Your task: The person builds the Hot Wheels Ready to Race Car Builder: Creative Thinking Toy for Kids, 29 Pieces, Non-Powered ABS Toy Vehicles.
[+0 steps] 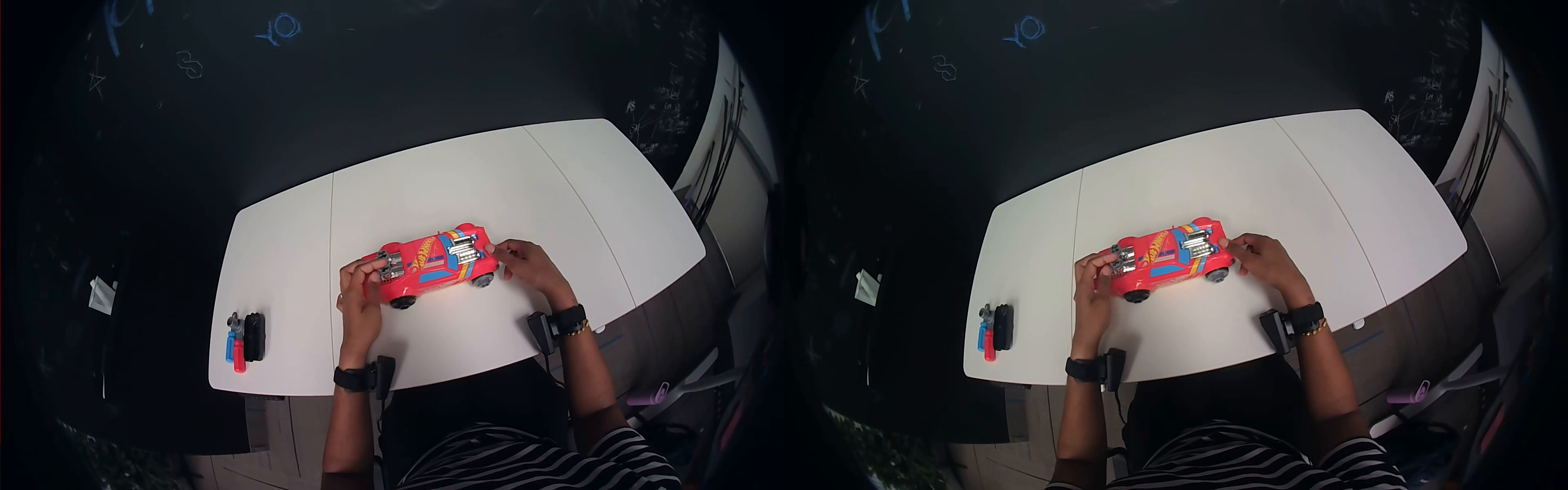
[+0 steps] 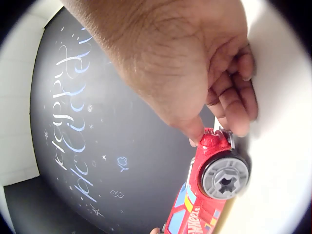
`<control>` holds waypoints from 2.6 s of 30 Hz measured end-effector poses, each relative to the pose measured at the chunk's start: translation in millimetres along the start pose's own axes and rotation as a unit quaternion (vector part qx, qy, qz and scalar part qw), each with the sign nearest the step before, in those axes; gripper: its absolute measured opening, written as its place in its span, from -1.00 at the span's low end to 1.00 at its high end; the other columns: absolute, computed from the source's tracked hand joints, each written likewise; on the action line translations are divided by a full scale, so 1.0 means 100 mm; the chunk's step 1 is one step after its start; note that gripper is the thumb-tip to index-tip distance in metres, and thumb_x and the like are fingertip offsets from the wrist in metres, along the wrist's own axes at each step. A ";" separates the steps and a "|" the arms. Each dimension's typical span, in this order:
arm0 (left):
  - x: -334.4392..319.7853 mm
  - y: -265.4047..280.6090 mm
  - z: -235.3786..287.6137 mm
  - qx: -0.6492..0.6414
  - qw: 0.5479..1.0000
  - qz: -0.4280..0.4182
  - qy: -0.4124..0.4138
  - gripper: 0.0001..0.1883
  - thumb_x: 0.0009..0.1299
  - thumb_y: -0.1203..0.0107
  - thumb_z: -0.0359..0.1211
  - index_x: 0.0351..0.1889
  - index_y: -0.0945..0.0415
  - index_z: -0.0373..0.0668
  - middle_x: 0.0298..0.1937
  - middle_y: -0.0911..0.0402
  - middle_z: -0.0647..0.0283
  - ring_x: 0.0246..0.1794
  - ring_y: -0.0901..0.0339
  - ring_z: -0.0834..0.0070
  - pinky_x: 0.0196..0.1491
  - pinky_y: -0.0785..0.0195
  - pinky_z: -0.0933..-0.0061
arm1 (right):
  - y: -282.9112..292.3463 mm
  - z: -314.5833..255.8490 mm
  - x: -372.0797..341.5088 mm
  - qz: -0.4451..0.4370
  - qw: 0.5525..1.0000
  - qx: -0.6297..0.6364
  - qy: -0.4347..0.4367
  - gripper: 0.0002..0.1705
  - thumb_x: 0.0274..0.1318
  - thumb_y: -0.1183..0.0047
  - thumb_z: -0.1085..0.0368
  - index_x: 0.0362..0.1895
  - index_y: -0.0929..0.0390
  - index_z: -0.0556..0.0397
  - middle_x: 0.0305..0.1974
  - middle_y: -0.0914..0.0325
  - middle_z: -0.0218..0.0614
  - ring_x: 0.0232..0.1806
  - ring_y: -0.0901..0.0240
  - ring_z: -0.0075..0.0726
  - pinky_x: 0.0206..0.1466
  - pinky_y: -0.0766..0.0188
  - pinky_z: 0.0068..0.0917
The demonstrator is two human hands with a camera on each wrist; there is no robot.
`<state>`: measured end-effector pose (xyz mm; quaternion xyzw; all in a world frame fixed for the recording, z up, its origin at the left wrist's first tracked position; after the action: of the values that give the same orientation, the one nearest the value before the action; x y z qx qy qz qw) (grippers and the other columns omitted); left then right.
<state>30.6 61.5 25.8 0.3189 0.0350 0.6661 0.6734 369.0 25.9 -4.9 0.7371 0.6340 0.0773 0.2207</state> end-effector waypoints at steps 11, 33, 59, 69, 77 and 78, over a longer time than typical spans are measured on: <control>0.05 0.09 0.17 0.041 0.999 0.022 -0.026 -0.70 0.58 -0.23 -0.21 0.20 -0.63 -0.04 0.16 -0.60 0.23 0.16 -0.60 0.39 0.29 -0.40 0.32 | 0.00 0.04 0.04 0.007 1.000 0.003 0.012 -0.29 0.27 -0.20 -0.38 -0.14 -0.76 0.08 -0.56 -0.59 -0.38 -0.46 -0.56 -0.53 -0.23 -0.45 -0.49; 0.06 0.10 0.19 -0.083 0.996 -0.012 0.038 -0.70 0.51 -0.33 -0.24 0.09 -0.70 -0.19 0.23 -0.57 0.17 0.29 -0.52 0.30 0.41 -0.31 0.31 | -0.01 0.03 0.03 0.007 1.000 0.005 0.020 -0.29 0.28 -0.19 -0.38 -0.13 -0.76 0.08 -0.56 -0.59 -0.38 -0.47 -0.56 -0.51 -0.23 -0.46 -0.48; 0.11 0.04 0.07 0.034 0.999 0.023 -0.005 -0.70 0.44 -0.38 -0.13 0.05 -0.73 -0.01 0.05 -0.62 0.28 0.08 -0.60 0.47 0.29 -0.16 0.28 | 0.00 0.01 -0.02 0.021 1.000 0.006 0.014 -0.28 0.31 -0.18 -0.36 -0.09 -0.74 0.12 -0.56 -0.60 -0.36 -0.47 -0.56 -0.51 -0.25 -0.46 -0.48; 0.14 -0.03 0.10 -0.035 0.999 0.035 -0.013 -0.70 0.46 -0.38 -0.21 0.06 -0.71 -0.12 0.10 -0.57 0.19 0.13 -0.57 0.32 0.27 -0.35 0.26 | -0.01 0.03 -0.02 0.027 0.999 0.024 0.014 -0.29 0.31 -0.19 -0.34 -0.09 -0.73 0.14 -0.55 -0.60 -0.36 -0.47 -0.56 -0.51 -0.25 -0.45 -0.47; 0.18 0.03 0.15 -0.023 0.999 0.035 -0.027 -0.70 0.45 -0.40 -0.24 0.02 -0.72 -0.20 0.00 -0.54 0.17 0.11 -0.55 0.31 0.19 -0.47 0.32 | -0.01 0.03 -0.01 0.029 0.999 0.022 0.020 -0.30 0.32 -0.19 -0.33 -0.11 -0.73 0.14 -0.56 -0.60 -0.35 -0.48 -0.56 -0.51 -0.26 -0.44 -0.48; 0.18 0.03 0.14 -0.028 0.999 0.028 -0.026 -0.71 0.47 -0.38 -0.24 0.04 -0.73 -0.18 0.02 -0.54 0.18 0.11 -0.55 0.32 0.19 -0.47 0.33 | 0.00 0.02 -0.03 0.027 0.999 0.018 0.015 -0.32 0.32 -0.20 -0.32 -0.14 -0.72 0.14 -0.53 -0.58 -0.39 -0.47 -0.56 -0.53 -0.25 -0.44 -0.49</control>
<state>36.5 72.2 44.8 0.3182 -0.0102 0.6768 0.6638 368.7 23.1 -6.2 0.7567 0.6182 0.0833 0.1959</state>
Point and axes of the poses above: each hand's wrist, its own x-axis towards the middle knuckle, its own y-axis out of the back of the hand, z = x × y, the point moved 8 cm from there along x, towards the middle knuckle
